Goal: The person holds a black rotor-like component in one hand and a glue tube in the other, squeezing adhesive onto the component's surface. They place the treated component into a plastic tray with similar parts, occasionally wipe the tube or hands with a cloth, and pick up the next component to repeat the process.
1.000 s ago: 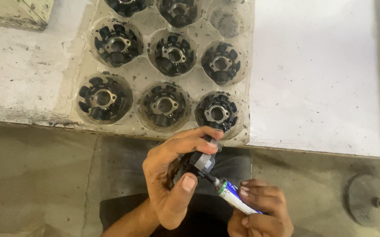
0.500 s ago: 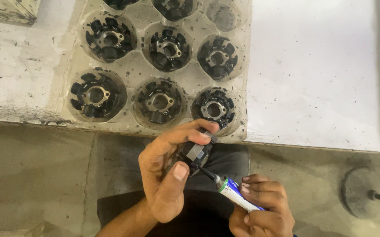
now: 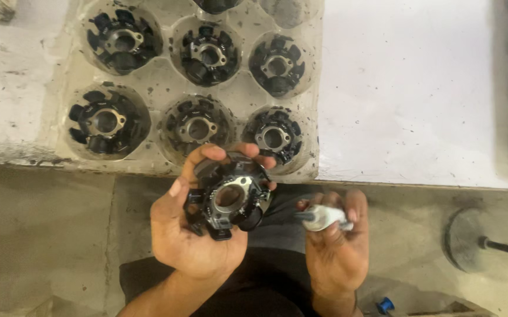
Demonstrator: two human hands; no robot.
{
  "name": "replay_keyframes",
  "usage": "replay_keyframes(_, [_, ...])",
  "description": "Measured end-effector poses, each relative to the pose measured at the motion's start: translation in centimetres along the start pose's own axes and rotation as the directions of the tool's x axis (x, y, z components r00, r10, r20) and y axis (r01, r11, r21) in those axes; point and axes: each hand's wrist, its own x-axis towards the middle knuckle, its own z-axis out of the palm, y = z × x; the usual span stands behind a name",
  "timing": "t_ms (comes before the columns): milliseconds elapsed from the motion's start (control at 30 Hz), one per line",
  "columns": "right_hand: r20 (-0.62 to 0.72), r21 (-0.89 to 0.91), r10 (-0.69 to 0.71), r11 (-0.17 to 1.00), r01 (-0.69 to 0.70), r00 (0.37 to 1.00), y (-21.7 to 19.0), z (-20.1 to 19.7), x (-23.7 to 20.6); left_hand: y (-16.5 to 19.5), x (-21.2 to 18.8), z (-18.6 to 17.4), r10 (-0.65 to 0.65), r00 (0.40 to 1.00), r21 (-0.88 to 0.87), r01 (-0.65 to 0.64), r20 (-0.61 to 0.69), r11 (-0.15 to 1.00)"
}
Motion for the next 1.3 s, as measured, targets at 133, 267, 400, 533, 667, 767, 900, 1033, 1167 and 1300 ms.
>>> replay_keyframes(133, [0.057,0.423,0.3,0.857,-0.295,0.952,-1.2,-0.8,1.6,-0.1,0.1,0.0,-0.028,0.994,0.027,0.031,-0.109,0.999])
replay_keyframes(267, [0.193,0.514,0.325,0.77,-0.378,0.926,-1.3,-0.2,2.0,-0.4,0.4,-0.3,-0.025,0.991,0.023,0.029,-0.13,0.999])
replay_keyframes(400, [0.227,0.575,0.334,0.712,-0.403,0.915,-1.2,0.2,1.9,-0.6,0.6,-0.7,-0.031,0.992,0.017,0.033,-0.122,0.999])
replay_keyframes(533, [0.236,0.629,0.316,0.671,-0.393,0.919,-1.1,-0.2,1.9,-0.7,0.6,-0.9,-0.033,0.99,0.026,0.037,-0.136,0.999])
replay_keyframes(667, [0.265,0.674,0.286,0.628,-0.389,0.921,-0.8,-0.6,1.8,-0.7,0.6,-1.1,-0.043,0.992,0.025,0.046,-0.119,0.999])
replay_keyframes(767, [0.33,0.71,0.249,0.57,-0.413,0.91,-0.8,-0.9,1.7,-0.7,0.7,-1.1,-0.058,0.991,0.021,0.061,-0.121,0.998])
replay_keyframes(900, [0.307,0.686,0.244,0.613,-0.391,0.92,-0.8,-1.1,1.7,-0.7,0.6,-1.1,-0.057,0.993,0.011,0.058,-0.104,0.998])
replay_keyframes(1033, [0.082,0.23,0.04,0.971,-0.058,0.996,-0.5,-0.7,0.9,-0.7,0.4,-0.9,-0.069,0.995,-0.006,0.069,-0.078,0.998])
replay_keyframes(1167, [0.112,-0.435,-0.436,0.787,0.438,0.893,0.7,0.4,-0.3,-0.6,0.1,-0.5,-0.054,0.991,-0.061,0.047,-0.12,0.997])
replay_keyframes(1300, [0.236,-0.728,-0.571,0.433,0.532,0.787,1.0,1.2,-1.1,-0.6,0.0,-0.2,-0.066,0.995,-0.166,0.053,-0.075,0.985])
